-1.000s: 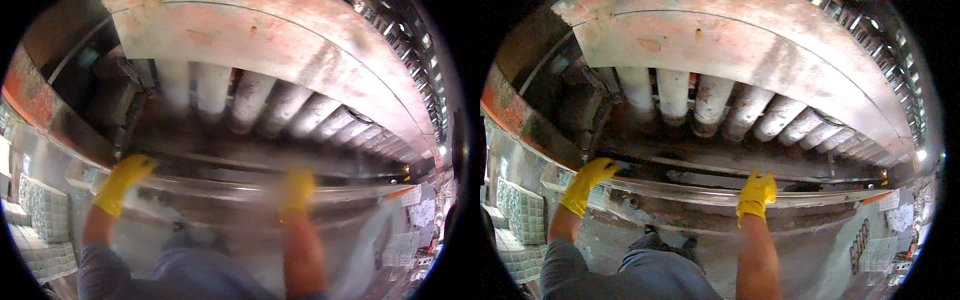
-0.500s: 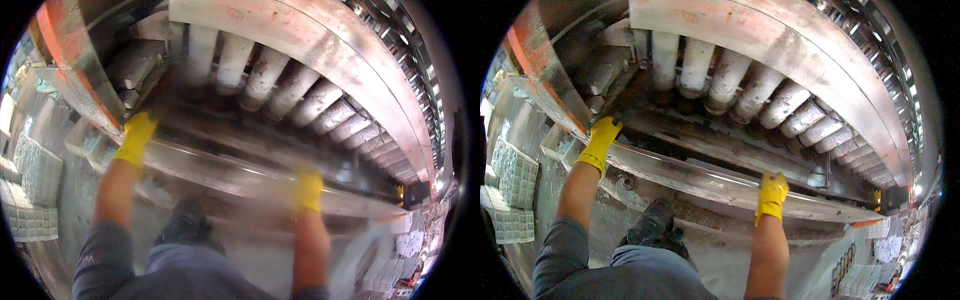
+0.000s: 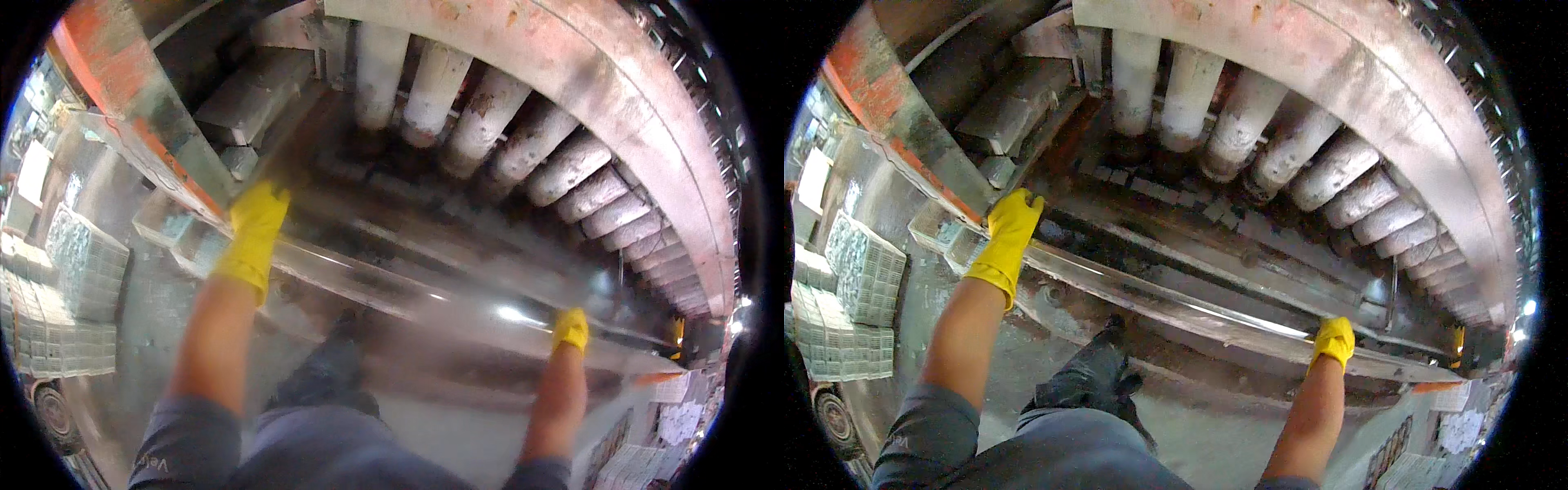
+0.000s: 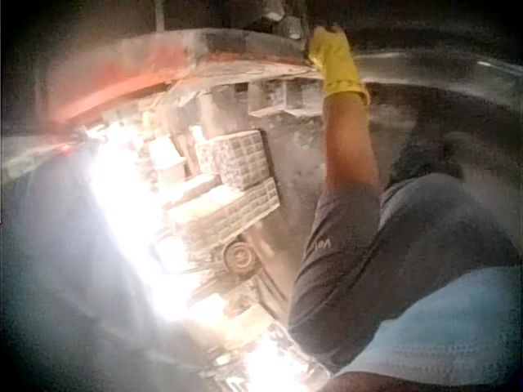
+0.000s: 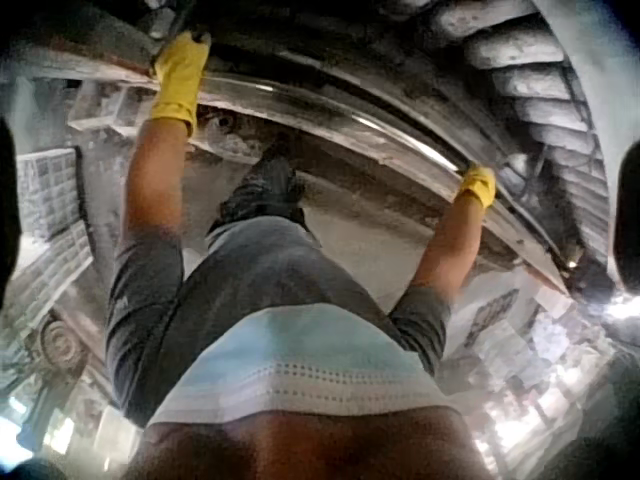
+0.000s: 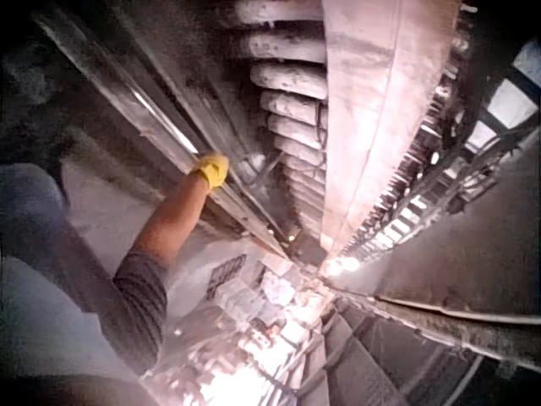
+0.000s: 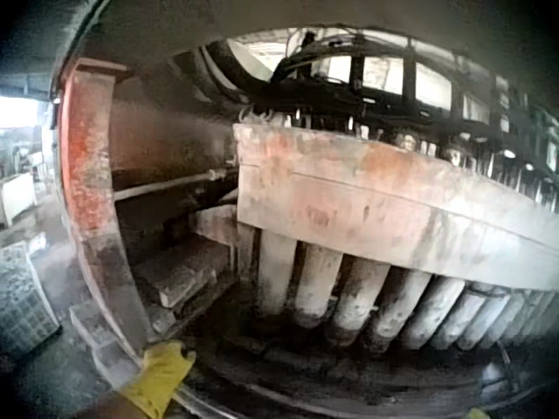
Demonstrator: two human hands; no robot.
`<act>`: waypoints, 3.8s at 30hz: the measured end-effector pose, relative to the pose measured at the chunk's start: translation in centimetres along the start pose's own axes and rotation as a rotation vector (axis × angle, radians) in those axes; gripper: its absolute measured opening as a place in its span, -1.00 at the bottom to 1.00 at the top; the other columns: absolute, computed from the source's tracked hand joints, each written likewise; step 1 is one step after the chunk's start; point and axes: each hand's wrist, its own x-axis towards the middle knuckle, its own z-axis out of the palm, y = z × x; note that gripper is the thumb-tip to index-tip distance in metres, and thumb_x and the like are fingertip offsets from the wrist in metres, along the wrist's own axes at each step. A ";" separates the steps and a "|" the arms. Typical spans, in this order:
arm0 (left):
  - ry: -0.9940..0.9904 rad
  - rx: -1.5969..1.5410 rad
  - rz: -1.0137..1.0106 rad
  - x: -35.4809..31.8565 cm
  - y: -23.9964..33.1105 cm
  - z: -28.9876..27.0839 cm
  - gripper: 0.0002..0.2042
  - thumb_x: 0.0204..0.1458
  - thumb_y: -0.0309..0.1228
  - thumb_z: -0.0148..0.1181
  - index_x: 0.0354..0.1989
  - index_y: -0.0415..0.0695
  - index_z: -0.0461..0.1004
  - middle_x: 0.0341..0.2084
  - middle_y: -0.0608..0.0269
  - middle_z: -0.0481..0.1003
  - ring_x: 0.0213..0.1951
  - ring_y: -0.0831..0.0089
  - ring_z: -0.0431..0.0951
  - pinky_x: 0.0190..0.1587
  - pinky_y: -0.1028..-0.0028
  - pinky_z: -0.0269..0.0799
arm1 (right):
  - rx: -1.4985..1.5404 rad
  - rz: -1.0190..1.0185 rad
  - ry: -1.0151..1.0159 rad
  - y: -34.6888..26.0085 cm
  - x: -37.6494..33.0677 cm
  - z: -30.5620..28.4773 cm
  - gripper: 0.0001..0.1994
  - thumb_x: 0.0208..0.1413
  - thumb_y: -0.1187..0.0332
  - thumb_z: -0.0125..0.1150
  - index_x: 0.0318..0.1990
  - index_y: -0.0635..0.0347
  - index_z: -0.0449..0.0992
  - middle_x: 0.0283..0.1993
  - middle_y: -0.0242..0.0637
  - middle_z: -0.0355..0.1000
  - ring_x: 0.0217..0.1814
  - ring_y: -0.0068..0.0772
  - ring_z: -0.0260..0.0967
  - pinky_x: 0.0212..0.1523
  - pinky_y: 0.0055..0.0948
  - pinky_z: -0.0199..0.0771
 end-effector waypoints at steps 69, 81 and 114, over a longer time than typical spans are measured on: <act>0.073 0.013 0.022 -7.6 -7.2 0.7 -0.54 0.09 0.05 0.27 -0.07 -0.08 0.65 -0.14 -0.02 0.66 -0.05 -0.01 0.64 0.02 0.13 0.52 | 0.224 0.278 0.064 -0.3 -14.9 -1.5 -0.45 0.20 -0.12 0.17 0.06 0.20 0.61 0.12 0.06 0.56 0.21 0.16 0.49 0.11 0.00 0.49; -0.016 -0.041 0.013 -3.9 -3.7 0.3 -0.43 0.09 0.17 0.11 -0.06 -0.10 0.63 -0.05 -0.16 0.60 0.03 -0.12 0.59 0.11 0.03 0.46 | 0.177 0.307 0.037 -2.0 -9.9 -3.3 -0.47 0.20 -0.10 0.24 0.05 0.20 0.62 0.12 0.07 0.56 0.21 0.14 0.50 0.12 -0.02 0.49; -0.133 0.039 -0.038 2.3 3.0 0.0 -0.51 0.18 0.04 0.02 0.05 -0.08 0.58 0.10 -0.05 0.56 0.14 -0.07 0.55 0.19 0.01 0.43 | -0.237 -0.123 -0.044 0.0 3.8 -0.2 -0.60 0.23 0.06 0.17 0.11 0.03 0.61 0.21 -0.02 0.52 0.28 0.17 0.43 0.17 0.00 0.48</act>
